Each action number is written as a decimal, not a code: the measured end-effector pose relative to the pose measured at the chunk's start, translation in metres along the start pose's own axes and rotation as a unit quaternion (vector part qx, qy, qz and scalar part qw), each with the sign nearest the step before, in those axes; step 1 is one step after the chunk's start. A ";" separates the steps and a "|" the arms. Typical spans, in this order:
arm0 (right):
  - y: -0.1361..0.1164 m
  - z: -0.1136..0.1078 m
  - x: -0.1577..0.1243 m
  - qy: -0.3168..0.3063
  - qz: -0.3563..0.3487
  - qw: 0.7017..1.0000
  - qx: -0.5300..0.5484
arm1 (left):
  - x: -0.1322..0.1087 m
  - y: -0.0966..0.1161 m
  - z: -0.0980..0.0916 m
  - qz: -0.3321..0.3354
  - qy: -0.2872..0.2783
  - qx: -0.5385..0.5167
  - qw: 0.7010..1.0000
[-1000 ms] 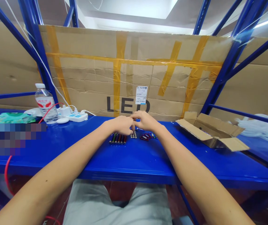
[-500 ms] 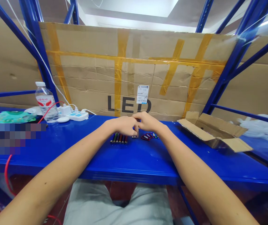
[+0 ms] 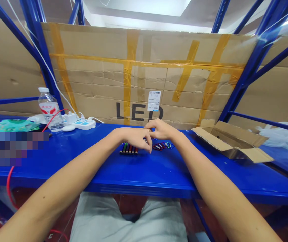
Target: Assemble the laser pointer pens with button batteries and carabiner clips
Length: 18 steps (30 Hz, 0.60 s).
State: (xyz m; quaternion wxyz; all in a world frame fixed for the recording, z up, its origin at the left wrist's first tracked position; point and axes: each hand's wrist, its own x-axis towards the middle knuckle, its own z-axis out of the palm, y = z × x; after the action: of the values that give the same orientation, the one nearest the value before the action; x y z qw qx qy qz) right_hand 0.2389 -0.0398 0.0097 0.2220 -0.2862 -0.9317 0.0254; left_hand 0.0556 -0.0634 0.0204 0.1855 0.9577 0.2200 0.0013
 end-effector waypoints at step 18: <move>-0.023 0.011 0.012 0.201 0.075 0.843 0.494 | 0.004 -0.005 0.001 0.068 0.208 -0.266 0.939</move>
State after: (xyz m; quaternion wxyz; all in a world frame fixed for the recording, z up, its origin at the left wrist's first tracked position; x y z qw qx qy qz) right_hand 0.2132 -0.0513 0.0084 0.5137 -0.2070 -0.7065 0.4407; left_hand 0.0573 -0.0578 0.0171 0.3832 0.8644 0.1792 0.2718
